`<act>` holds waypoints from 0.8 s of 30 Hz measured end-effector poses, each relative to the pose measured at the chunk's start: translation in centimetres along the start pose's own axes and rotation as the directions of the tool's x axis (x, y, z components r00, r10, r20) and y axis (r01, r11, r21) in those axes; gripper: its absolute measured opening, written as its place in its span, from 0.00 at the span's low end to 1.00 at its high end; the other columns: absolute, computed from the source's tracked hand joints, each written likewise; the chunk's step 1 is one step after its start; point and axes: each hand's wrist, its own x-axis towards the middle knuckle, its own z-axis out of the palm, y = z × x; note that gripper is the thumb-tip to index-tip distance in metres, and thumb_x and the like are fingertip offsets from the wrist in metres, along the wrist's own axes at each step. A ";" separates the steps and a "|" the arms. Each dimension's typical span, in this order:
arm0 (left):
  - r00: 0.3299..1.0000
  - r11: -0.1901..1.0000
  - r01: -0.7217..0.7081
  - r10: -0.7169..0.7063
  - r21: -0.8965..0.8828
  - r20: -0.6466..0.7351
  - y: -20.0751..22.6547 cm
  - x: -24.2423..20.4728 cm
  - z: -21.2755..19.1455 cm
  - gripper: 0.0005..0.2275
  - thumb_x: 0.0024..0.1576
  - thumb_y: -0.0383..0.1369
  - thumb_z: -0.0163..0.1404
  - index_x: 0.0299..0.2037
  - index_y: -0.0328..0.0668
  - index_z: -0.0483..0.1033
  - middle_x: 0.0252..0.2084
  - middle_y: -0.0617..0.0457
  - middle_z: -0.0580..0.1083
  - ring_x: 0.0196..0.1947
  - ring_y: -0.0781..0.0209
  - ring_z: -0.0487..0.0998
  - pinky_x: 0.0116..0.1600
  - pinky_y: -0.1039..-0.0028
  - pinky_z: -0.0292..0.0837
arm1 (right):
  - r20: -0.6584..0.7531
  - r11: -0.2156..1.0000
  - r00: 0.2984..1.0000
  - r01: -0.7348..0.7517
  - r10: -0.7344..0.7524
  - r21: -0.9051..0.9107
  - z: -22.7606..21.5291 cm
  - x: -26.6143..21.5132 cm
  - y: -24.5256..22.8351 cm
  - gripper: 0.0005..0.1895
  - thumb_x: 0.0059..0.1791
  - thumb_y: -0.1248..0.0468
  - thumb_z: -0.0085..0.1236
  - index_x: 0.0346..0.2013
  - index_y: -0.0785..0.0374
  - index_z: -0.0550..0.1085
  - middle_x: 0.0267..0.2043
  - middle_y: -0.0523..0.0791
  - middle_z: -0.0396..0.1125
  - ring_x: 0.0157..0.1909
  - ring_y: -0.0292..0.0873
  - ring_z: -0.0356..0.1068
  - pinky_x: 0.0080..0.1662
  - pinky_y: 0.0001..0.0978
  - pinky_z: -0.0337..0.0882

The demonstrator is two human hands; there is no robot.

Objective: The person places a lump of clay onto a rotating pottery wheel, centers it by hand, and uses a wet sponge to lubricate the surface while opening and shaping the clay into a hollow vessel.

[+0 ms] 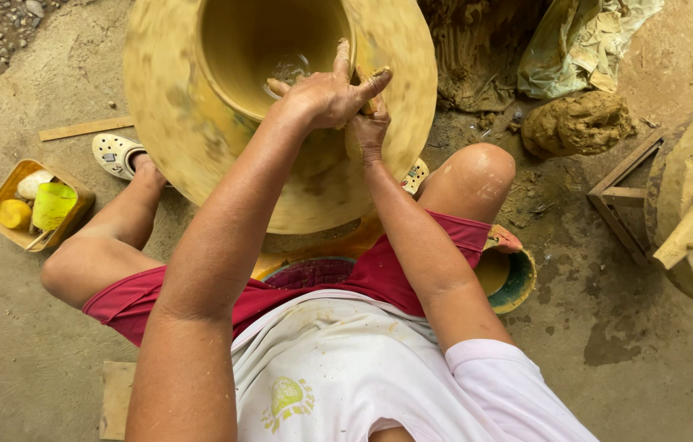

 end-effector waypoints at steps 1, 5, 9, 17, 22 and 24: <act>1.000 1.000 0.004 -0.004 0.001 -0.005 0.1 -0.3 -0.1 0.57 0.46 0.80 0.23 0.78 0.48 0.24 0.62 0.36 0.71 0.68 0.32 0.64 0.68 0.25 0.33 | 0.003 1.000 1.000 0.001 -0.001 -0.017 0.0 0.1 0.2 0.20 0.47 0.75 0.57 0.54 0.69 0.72 0.39 0.42 0.74 0.39 0.34 0.71 0.40 0.28 0.74; 0.999 1.000 0.029 -0.029 0.012 -0.031 0.5 -1.6 0.0 0.56 0.46 0.79 0.26 0.77 0.50 0.26 0.64 0.40 0.70 0.73 0.27 0.50 0.64 0.18 0.21 | 0.008 0.998 1.000 0.029 -0.028 -0.047 -0.3 0.3 1.7 0.18 0.47 0.74 0.58 0.52 0.69 0.72 0.38 0.42 0.74 0.38 0.34 0.70 0.40 0.27 0.73; 0.999 0.999 0.034 -0.034 0.002 -0.041 0.6 -2.2 0.3 0.56 0.45 0.78 0.27 0.77 0.51 0.27 0.63 0.42 0.71 0.75 0.24 0.46 0.65 0.18 0.20 | 0.011 0.997 0.999 0.043 -0.042 -0.065 -1.0 0.5 3.0 0.17 0.47 0.74 0.59 0.50 0.69 0.72 0.37 0.41 0.73 0.38 0.33 0.70 0.40 0.27 0.73; 0.995 0.996 0.080 -0.079 0.028 -0.059 1.6 -2.1 0.6 0.57 0.44 0.80 0.30 0.77 0.51 0.28 0.63 0.41 0.71 0.74 0.23 0.46 0.65 0.19 0.19 | 0.012 0.995 0.998 0.056 -0.055 -0.080 -1.8 0.4 3.6 0.13 0.47 0.73 0.61 0.46 0.69 0.72 0.36 0.41 0.73 0.37 0.33 0.69 0.39 0.27 0.72; 0.996 0.998 0.059 -0.057 0.031 -0.071 1.7 -1.7 1.3 0.58 0.44 0.79 0.30 0.77 0.47 0.29 0.63 0.42 0.72 0.74 0.23 0.48 0.64 0.17 0.19 | 0.005 0.994 0.998 0.066 -0.066 -0.085 -2.5 0.3 3.6 0.11 0.47 0.73 0.62 0.43 0.69 0.73 0.35 0.40 0.72 0.37 0.32 0.68 0.39 0.27 0.72; 0.996 0.998 0.052 -0.049 0.035 -0.081 1.7 -1.3 1.7 0.58 0.45 0.80 0.29 0.77 0.47 0.29 0.64 0.42 0.71 0.74 0.23 0.46 0.63 0.16 0.18 | 0.001 0.993 0.997 0.073 -0.074 -0.091 -2.8 0.3 3.6 0.11 0.47 0.73 0.62 0.42 0.69 0.73 0.34 0.40 0.72 0.37 0.32 0.68 0.39 0.27 0.72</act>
